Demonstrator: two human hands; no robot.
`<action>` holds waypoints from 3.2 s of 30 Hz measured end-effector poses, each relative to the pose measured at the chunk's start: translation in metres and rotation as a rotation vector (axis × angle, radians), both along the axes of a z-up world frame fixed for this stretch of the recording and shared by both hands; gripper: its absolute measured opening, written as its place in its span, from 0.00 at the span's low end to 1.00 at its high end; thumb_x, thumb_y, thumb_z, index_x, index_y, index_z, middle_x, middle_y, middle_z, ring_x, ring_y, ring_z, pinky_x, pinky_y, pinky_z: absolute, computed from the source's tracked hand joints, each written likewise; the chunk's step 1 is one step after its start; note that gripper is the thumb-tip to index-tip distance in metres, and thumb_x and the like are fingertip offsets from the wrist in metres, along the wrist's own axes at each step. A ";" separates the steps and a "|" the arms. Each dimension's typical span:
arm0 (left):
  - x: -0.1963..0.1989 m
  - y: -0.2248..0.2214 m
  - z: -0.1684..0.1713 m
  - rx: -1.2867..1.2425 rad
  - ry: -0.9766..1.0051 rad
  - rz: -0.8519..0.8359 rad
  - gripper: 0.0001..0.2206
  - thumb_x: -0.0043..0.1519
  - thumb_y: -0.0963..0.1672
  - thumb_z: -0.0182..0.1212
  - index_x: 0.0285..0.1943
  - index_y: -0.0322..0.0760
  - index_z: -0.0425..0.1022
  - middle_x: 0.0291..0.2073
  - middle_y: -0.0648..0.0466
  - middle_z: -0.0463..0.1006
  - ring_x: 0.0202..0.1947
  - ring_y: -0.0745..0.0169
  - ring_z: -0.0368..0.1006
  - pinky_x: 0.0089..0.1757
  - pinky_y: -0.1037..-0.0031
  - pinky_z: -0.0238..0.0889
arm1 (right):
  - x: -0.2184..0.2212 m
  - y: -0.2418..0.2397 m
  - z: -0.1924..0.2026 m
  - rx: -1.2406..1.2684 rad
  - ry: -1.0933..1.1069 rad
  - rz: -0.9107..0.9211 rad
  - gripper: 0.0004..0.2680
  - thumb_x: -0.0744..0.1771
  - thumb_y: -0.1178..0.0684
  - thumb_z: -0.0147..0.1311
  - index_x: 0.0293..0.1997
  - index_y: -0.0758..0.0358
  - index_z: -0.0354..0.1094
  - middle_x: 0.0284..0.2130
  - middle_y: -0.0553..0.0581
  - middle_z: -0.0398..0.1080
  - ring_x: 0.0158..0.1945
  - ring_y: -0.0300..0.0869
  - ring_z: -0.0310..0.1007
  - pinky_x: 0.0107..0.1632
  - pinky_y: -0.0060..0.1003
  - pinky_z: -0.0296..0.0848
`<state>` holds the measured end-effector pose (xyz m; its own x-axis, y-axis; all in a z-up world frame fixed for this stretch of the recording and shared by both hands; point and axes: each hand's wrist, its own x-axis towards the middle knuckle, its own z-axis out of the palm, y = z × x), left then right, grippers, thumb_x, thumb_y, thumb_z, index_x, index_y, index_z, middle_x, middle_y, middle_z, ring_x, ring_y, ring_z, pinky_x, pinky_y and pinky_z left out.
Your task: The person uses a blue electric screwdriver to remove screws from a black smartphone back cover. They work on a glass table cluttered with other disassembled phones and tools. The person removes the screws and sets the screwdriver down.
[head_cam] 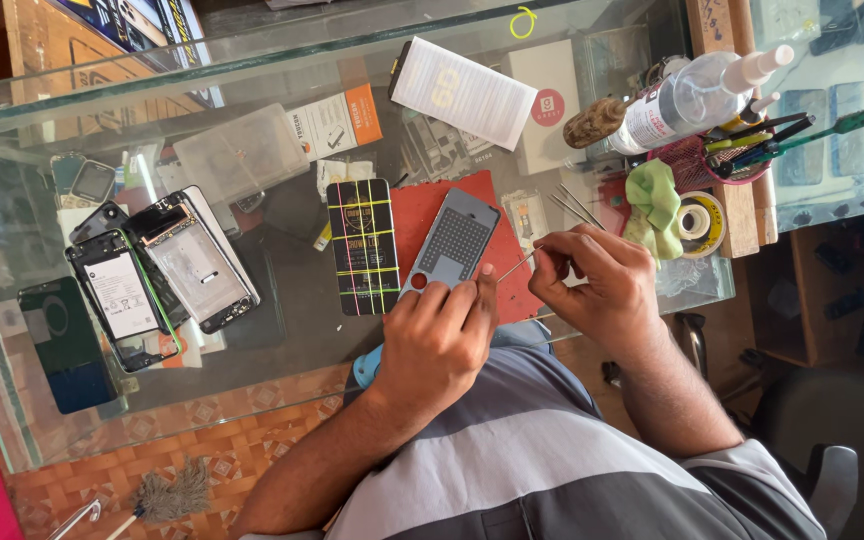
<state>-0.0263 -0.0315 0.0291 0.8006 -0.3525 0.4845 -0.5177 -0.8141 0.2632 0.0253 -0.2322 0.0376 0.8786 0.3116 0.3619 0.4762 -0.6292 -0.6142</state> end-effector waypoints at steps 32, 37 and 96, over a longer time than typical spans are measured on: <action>0.007 0.003 0.009 -0.178 0.055 -0.107 0.09 0.60 0.40 0.70 0.47 0.30 0.80 0.27 0.56 0.73 0.28 0.61 0.68 0.32 0.68 0.61 | 0.028 -0.019 0.026 -0.060 -0.071 0.445 0.07 0.60 0.65 0.62 0.35 0.67 0.68 0.33 0.57 0.73 0.35 0.49 0.76 0.37 0.41 0.74; 0.005 0.010 0.001 -0.412 0.329 -0.172 0.07 0.55 0.39 0.70 0.42 0.34 0.82 0.24 0.55 0.77 0.25 0.59 0.72 0.27 0.67 0.64 | 0.037 -0.021 0.021 -0.153 -0.086 0.687 0.09 0.59 0.60 0.64 0.33 0.69 0.65 0.28 0.57 0.66 0.31 0.50 0.71 0.34 0.43 0.73; 0.026 0.016 -0.106 -0.749 0.684 0.164 0.18 0.63 0.41 0.66 0.58 0.29 0.64 0.42 0.40 0.80 0.46 0.38 0.79 0.43 0.60 0.71 | -0.013 -0.006 -0.118 0.868 0.638 -0.038 0.07 0.68 0.64 0.54 0.50 0.70 0.62 0.64 0.69 0.67 0.70 0.54 0.67 0.69 0.49 0.72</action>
